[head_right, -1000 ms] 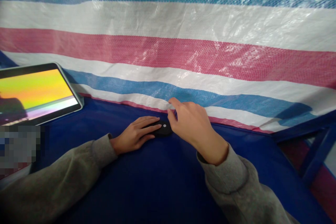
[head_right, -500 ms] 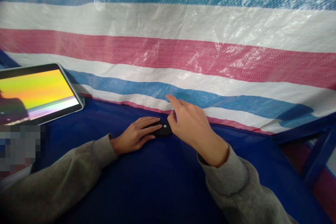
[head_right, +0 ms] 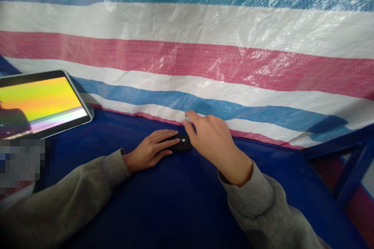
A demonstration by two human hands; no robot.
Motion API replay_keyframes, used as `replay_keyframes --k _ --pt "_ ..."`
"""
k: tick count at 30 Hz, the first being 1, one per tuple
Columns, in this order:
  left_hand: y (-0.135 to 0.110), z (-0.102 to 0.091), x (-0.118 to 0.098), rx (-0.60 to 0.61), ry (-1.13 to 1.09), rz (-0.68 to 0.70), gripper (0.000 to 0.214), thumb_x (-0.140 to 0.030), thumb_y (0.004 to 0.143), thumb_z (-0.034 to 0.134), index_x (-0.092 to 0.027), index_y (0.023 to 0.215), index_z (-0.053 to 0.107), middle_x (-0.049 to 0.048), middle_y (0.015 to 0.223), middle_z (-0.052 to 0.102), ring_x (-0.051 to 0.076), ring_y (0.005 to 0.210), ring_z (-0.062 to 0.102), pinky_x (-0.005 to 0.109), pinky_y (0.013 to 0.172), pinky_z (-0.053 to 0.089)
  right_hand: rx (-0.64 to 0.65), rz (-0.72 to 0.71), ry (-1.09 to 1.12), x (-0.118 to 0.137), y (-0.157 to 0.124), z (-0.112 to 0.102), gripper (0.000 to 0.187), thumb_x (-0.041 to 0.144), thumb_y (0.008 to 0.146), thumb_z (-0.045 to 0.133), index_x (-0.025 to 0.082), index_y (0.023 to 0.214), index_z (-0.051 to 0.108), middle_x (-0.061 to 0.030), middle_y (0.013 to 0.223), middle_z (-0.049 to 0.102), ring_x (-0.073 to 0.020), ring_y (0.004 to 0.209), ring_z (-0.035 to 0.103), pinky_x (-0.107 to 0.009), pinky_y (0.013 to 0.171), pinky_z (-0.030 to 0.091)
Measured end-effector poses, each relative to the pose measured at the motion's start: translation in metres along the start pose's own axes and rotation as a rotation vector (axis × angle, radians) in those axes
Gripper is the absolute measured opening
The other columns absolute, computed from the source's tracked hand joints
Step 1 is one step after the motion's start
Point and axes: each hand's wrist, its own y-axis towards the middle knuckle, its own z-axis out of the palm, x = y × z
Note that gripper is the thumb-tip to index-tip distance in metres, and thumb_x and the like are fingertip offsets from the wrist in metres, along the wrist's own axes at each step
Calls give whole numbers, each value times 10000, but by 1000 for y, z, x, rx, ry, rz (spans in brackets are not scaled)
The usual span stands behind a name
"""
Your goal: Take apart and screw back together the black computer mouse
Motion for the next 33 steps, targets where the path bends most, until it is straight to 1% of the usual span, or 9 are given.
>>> replay_keyframes --k 6,11,14,16,20,22,26,28,33 --pt "0 0 0 2 4 4 381 -309 981 487 -224 1352 510 110 1391 533 253 1282 512 485 1058 448 -24 -76 54 -1 0 -1 493 217 853 461 259 1333 566 -51 950 740 -192 755 662 -285 667 429" --pt "0 0 0 7 3 6 385 -308 982 484 -227 1358 507 109 1397 528 252 1289 506 484 1065 443 2 -17 -13 -4 0 1 405 306 933 394 242 1263 619 -62 824 746 -227 712 672 -319 658 443" --pt "1 0 0 8 8 4 388 -309 979 490 -221 1357 509 113 1392 531 250 1281 512 482 1071 437 4 -110 58 -5 0 2 495 199 893 404 220 1377 507 -80 1033 728 -218 814 673 -315 710 456" --pt "1 -1 -1 16 13 4 388 -310 980 489 -219 1356 510 116 1394 530 253 1285 508 486 1072 434 14 -165 99 -4 -1 0 523 153 858 415 209 1368 513 -90 1146 695 -213 883 667 -309 747 457" --pt "1 -1 -1 8 9 12 379 -308 985 475 -219 1351 513 122 1389 533 256 1284 512 488 1061 443 41 -43 21 -4 0 -2 359 283 918 414 238 1177 658 -73 890 747 -238 770 682 -320 672 437" --pt "1 -1 -1 1 5 12 374 -305 984 479 -219 1346 517 121 1387 535 256 1279 517 486 1056 449 47 -15 6 -5 0 -2 359 338 950 381 246 1136 674 -64 803 743 -237 733 683 -318 660 429" --pt "1 -1 -1 3 7 9 378 -305 978 491 -221 1346 517 114 1389 534 261 1289 506 489 1054 451 37 -121 89 -6 0 -1 418 208 904 398 206 1279 584 -77 972 736 -222 847 681 -309 732 443" --pt "1 -1 -1 2 11 13 376 -301 979 489 -210 1342 519 119 1386 536 260 1286 507 486 1053 453 29 -141 104 -5 -1 -2 455 172 864 419 205 1288 578 -83 1072 717 -225 911 671 -309 757 445" --pt "1 -2 -1 7 6 7 373 -300 978 494 -208 1339 523 117 1389 534 252 1277 515 478 1059 449 54 1 -7 -4 1 -4 378 302 945 359 243 1179 649 -65 837 746 -245 751 686 -326 670 428"
